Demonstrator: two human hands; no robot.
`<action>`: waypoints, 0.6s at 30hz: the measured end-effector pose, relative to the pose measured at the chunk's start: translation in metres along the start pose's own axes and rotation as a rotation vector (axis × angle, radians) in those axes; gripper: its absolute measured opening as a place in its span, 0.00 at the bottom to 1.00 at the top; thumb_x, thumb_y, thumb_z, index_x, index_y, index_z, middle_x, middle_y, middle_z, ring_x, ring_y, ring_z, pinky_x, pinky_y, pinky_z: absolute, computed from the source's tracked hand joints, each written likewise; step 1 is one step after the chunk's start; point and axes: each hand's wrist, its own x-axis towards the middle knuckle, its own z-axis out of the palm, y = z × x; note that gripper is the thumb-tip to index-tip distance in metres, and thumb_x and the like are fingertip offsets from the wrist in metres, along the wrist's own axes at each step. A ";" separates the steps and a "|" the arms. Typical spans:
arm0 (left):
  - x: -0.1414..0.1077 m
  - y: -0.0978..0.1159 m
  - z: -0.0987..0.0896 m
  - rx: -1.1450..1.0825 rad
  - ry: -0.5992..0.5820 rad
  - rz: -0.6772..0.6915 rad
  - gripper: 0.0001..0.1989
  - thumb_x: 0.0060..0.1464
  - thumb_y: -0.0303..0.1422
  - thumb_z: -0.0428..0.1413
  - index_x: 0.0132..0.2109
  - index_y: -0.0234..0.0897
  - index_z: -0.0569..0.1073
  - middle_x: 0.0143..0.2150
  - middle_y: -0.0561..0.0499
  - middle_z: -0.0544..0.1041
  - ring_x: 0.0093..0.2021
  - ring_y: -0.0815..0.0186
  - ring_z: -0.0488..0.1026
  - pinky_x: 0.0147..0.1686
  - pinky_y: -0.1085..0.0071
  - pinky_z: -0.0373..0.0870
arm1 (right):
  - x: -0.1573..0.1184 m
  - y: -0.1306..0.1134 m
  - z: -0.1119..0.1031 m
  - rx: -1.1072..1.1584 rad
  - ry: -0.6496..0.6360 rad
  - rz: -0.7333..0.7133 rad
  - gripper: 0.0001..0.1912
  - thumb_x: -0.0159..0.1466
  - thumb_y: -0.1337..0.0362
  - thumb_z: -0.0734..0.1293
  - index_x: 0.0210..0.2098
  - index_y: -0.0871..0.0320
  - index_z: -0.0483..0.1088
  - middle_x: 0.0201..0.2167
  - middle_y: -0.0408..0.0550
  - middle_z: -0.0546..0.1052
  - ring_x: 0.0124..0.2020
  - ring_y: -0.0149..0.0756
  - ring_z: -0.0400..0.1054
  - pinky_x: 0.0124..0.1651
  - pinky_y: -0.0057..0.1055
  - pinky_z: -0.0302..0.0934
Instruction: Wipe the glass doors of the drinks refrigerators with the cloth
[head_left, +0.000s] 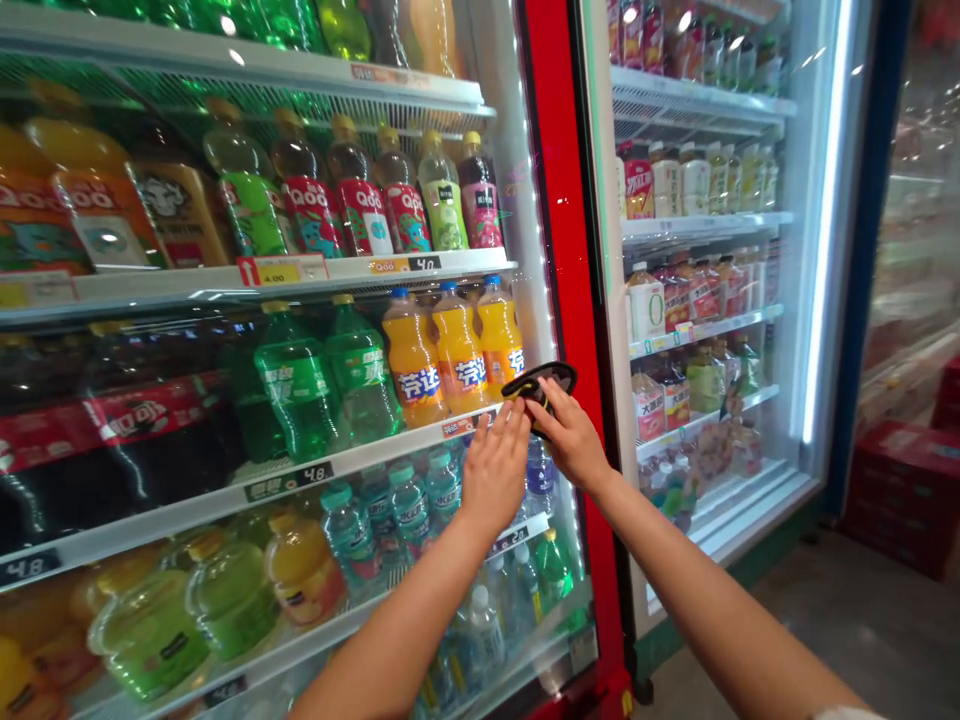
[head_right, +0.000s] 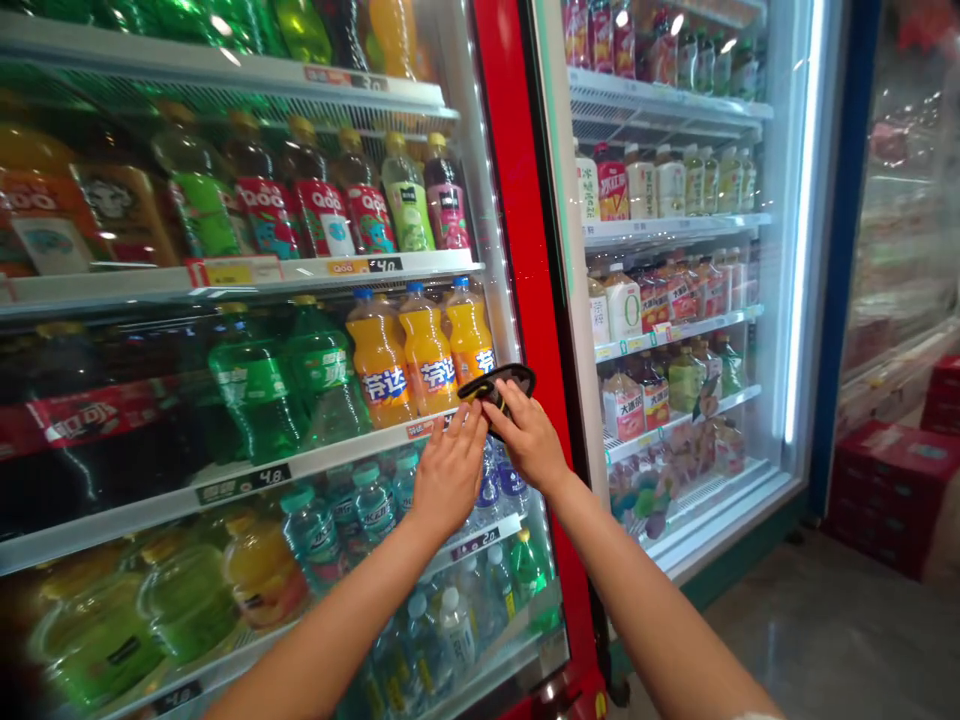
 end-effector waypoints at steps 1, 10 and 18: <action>0.001 0.002 0.002 0.005 -0.002 0.017 0.31 0.63 0.25 0.44 0.71 0.28 0.54 0.73 0.41 0.55 0.75 0.59 0.46 0.73 0.54 0.48 | -0.001 0.005 -0.003 -0.004 -0.009 -0.015 0.41 0.66 0.80 0.58 0.72 0.43 0.47 0.73 0.51 0.54 0.73 0.44 0.49 0.67 0.51 0.59; 0.057 -0.034 -0.043 0.005 0.101 -0.081 0.30 0.64 0.28 0.44 0.72 0.31 0.54 0.73 0.45 0.57 0.76 0.58 0.41 0.74 0.48 0.41 | 0.078 -0.006 0.010 0.017 0.088 0.120 0.43 0.64 0.79 0.59 0.73 0.41 0.45 0.75 0.46 0.47 0.74 0.45 0.43 0.69 0.55 0.55; 0.007 -0.021 -0.028 0.097 0.030 -0.039 0.29 0.65 0.28 0.45 0.71 0.26 0.55 0.73 0.41 0.56 0.75 0.58 0.47 0.73 0.53 0.47 | 0.043 -0.002 -0.003 0.108 -0.003 -0.079 0.35 0.64 0.79 0.59 0.67 0.50 0.61 0.72 0.54 0.57 0.72 0.45 0.52 0.66 0.51 0.61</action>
